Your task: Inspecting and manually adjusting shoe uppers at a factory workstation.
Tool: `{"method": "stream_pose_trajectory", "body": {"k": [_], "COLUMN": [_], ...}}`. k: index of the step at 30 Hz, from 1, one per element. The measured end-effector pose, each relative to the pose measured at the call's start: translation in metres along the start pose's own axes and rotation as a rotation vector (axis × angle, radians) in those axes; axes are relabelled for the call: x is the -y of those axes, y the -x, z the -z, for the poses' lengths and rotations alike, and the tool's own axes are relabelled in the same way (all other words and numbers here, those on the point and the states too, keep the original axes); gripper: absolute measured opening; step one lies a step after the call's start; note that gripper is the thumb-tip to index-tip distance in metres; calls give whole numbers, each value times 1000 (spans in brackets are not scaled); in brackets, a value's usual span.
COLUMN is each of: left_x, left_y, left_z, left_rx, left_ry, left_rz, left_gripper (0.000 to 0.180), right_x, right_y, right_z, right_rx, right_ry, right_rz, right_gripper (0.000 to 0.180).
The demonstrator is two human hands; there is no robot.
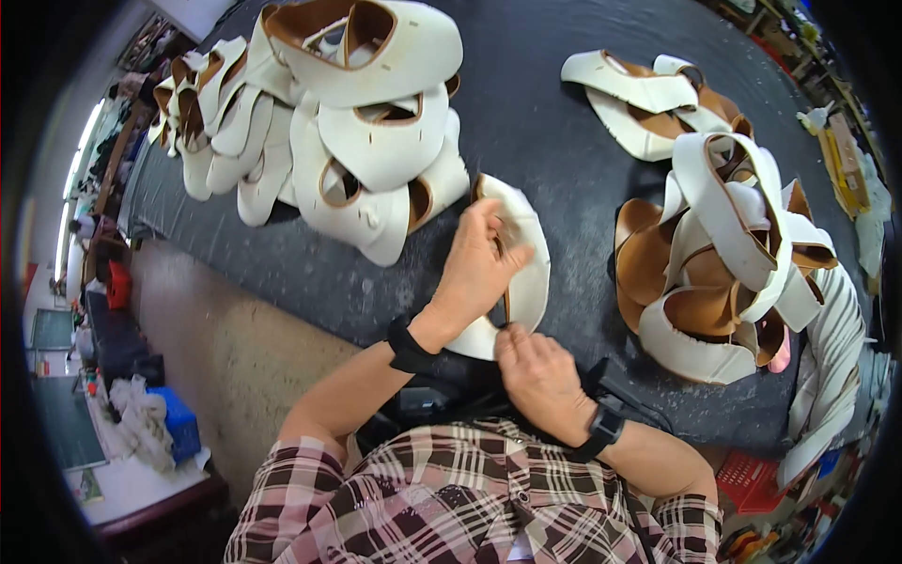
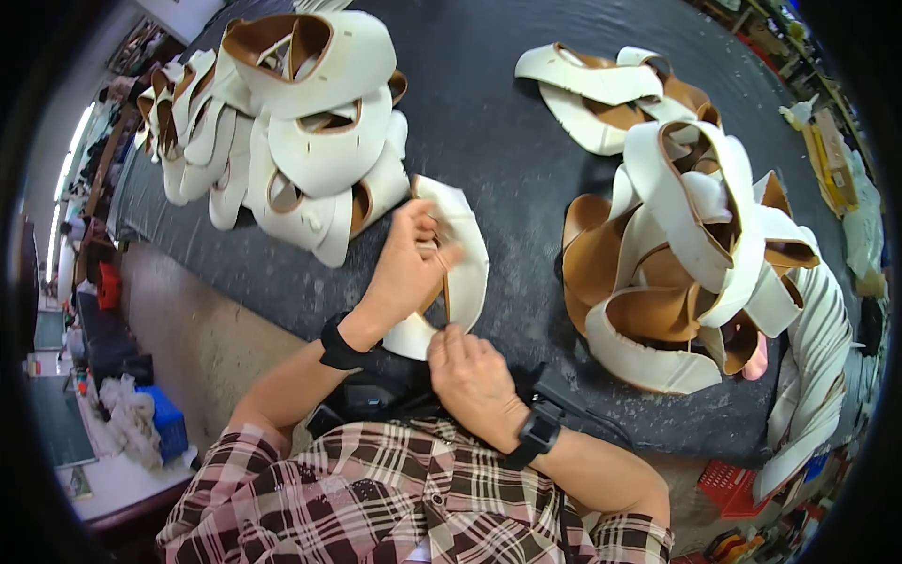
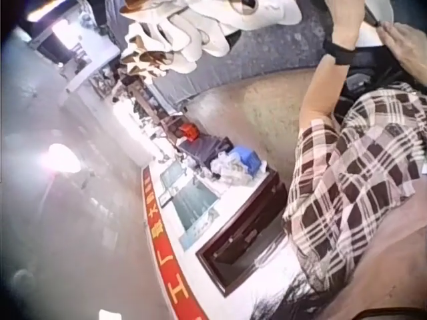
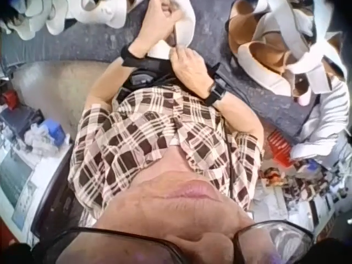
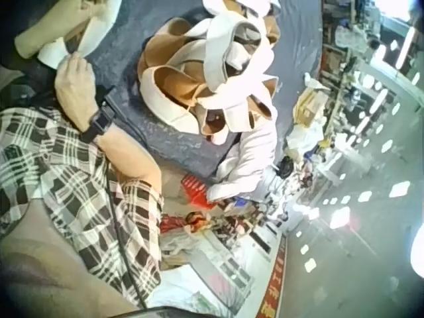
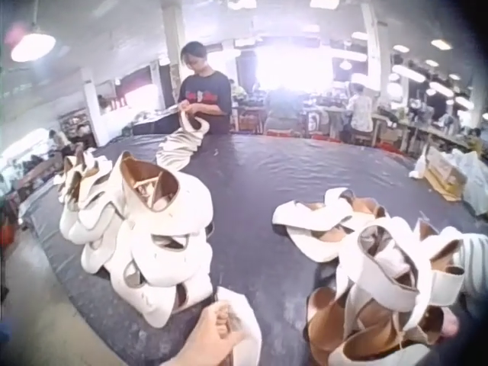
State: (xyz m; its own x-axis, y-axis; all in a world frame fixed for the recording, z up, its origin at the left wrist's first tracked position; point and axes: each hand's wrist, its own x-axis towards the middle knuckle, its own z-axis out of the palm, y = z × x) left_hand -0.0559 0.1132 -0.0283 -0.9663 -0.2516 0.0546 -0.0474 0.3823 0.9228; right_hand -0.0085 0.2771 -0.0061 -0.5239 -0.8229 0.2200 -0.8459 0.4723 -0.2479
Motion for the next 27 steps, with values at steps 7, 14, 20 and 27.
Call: {"method": "stream_pose_trajectory", "body": {"k": [7,14,20,27], "left_x": [-4,-39,-31,-36], "left_y": [1,5,-28,-54], "left_z": [23,4,7,-4], "left_rx": [-289,371,582,563], "left_ry": [12,397,-106,-512], "left_rz": [3,102,-303,-811], "left_gripper": [24,83,79,27], "right_x": [-35,-59,-76,-83], "right_y": [36,43,40,39], "right_z": [15,20,21,21], "right_rx": [38,30,-84,-58], "right_ry": [-455,-690,-728,-809], "right_rz": [-215,-137,-107,-164], "right_gripper": [27,23,18,22]}}
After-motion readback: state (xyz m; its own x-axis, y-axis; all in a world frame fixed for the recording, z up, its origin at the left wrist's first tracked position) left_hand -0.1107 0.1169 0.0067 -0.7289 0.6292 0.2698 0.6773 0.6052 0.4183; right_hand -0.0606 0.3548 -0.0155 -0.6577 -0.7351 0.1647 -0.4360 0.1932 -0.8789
